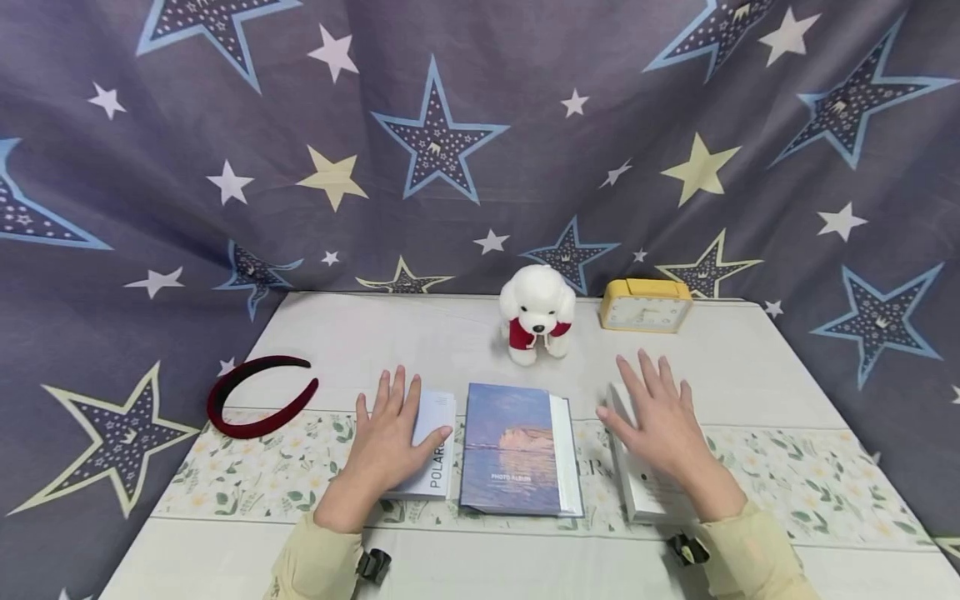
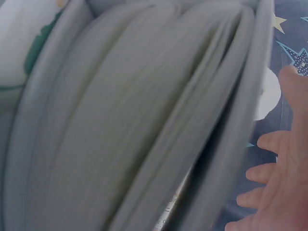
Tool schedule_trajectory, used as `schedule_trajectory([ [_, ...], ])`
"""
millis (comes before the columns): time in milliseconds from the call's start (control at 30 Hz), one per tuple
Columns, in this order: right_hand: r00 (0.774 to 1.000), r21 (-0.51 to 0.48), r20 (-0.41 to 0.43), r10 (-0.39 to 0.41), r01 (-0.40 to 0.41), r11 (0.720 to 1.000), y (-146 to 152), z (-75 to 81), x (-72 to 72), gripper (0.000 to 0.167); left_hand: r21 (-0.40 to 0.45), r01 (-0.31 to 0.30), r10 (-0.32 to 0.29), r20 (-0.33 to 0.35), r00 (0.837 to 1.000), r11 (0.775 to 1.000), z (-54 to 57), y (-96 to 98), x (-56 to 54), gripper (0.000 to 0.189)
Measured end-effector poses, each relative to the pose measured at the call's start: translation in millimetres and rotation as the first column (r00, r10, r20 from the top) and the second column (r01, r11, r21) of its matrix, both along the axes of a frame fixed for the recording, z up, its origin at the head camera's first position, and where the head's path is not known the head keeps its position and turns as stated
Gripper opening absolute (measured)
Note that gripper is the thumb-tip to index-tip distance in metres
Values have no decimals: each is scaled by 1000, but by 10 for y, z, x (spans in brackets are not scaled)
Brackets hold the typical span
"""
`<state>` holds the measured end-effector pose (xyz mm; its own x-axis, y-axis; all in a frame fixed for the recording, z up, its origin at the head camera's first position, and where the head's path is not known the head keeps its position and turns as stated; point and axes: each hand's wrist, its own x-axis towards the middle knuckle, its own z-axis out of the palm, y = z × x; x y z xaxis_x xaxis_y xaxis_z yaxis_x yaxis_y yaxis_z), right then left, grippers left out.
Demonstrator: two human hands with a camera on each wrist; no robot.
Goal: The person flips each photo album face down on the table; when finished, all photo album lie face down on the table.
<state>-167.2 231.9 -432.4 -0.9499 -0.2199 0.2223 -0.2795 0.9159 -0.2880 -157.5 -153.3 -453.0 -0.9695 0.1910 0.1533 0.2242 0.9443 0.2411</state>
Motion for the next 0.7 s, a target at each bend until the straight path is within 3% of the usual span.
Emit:
schedule_trajectory([
  [433, 1000, 5, 28, 8, -8, 1000, 33, -41, 57, 80, 5, 32, -31, -18, 999, 999, -63, 13, -20, 99],
  [700, 997, -30, 81, -7, 9, 1000, 113, -40, 138, 80, -5, 77, -77, -5, 997, 997, -26, 138, -9, 97],
])
